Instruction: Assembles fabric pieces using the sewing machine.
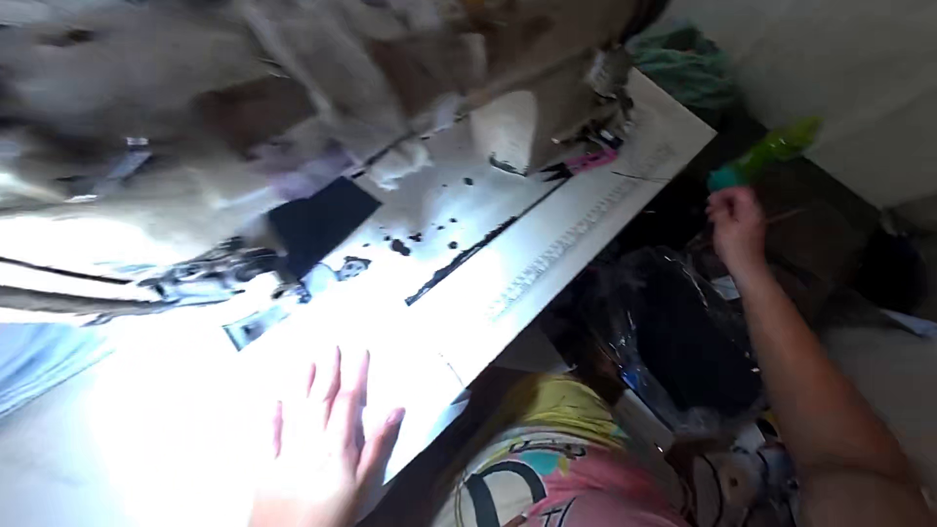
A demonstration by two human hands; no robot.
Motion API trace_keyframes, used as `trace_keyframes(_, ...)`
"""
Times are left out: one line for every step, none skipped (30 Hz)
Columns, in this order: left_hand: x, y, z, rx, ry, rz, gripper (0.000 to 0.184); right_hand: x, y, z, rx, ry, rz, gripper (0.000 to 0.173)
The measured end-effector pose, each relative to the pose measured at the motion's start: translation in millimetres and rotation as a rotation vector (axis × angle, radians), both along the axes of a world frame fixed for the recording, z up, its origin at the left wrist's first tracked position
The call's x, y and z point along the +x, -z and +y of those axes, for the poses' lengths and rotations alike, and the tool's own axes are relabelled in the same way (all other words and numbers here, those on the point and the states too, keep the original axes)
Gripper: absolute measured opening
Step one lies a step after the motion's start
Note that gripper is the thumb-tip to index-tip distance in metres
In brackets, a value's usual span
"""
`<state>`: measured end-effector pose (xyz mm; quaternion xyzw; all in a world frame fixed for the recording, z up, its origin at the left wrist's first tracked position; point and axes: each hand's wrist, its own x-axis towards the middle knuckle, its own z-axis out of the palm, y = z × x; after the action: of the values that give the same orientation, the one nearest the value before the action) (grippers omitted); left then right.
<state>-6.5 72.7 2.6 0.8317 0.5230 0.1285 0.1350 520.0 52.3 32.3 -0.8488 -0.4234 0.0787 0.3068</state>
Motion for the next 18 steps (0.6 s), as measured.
trace_keyframes(-1.1,0.0,0.8,-0.021,0.003,0.008,0.081,21.6,21.3,-21.0,-0.225,0.013,0.087,0.034)
trace_keyframes(-2.0,1.7,1.4,-0.041,0.001,0.005,0.082,36.5,53.3,-44.2,-0.426,0.0,0.188,0.035)
trace_keyframes(-3.0,3.2,1.5,-0.058,-0.004,-0.003,0.082,41.9,87.3,-68.8,-0.586,-0.024,0.276,0.041)
trace_keyframes(-3.2,2.9,1.5,-0.075,-0.01,-0.008,0.082,35.3,116.8,-91.6,-0.665,-0.015,0.324,0.049)
trace_keyframes(-2.7,1.6,1.5,-0.086,-0.017,-0.012,0.081,23.2,140.8,-109.9,-0.694,0.019,0.334,0.057)
trace_keyframes(-2.0,-0.1,1.2,-0.095,-0.023,-0.016,0.082,10.1,158.6,-123.5,-0.701,0.054,0.302,0.058)
trace_keyframes(-1.5,-0.9,0.7,-0.099,-0.028,-0.019,0.082,-1.0,170.0,-132.5,-0.683,0.088,0.248,0.05)
trace_keyframes(-1.0,-0.6,0.3,-0.095,-0.033,-0.023,0.082,-7.7,176.3,-137.2,-0.65,0.114,0.2,0.04)
trace_keyframes(-1.0,0.2,0.1,-0.087,-0.038,-0.023,0.081,-9.8,178.8,-138.6,-0.617,0.118,0.177,0.034)
trace_keyframes(-1.6,0.9,0.0,-0.079,-0.041,-0.023,0.081,-8.8,178.9,-138.9,-0.597,0.102,0.175,0.031)
trace_keyframes(-2.7,1.2,0.1,-0.075,-0.039,-0.023,0.08,-5.3,177.7,-139.8,-0.587,0.076,0.19,0.03)
trace_keyframes(-3.4,1.3,0.5,-0.071,-0.034,-0.023,0.079,0.2,175.7,-140.6,-0.58,0.057,0.216,0.03)
trace_keyframes(-4.1,1.7,1.0,-0.067,-0.029,-0.029,0.078,6.4,173.0,-140.6,-0.57,0.053,0.255,0.031)
trace_keyframes(-5.4,2.3,1.2,-0.059,-0.026,-0.037,0.077,12.1,169.7,-139.7,-0.552,0.066,0.309,0.033)
trace_keyframes(-6.5,2.7,1.2,-0.052,-0.022,-0.048,0.075,16.4,165.5,-138.2,-0.52,0.093,0.376,0.034)
trace_keyframes(-7.5,3.1,0.9,-0.04,-0.013,-0.063,0.071,19.8,160.4,-137.0,-0.471,0.133,0.442,0.035)
trace_keyframes(-8.1,3.7,0.6,-0.029,-0.003,-0.077,0.067,22.8,153.5,-135.4,-0.409,0.183,0.511,0.036)
trace_keyframes(-8.8,4.6,0.8,-0.017,0.005,-0.089,0.062,26.2,144.7,-132.3,-0.319,0.234,0.573,0.036)
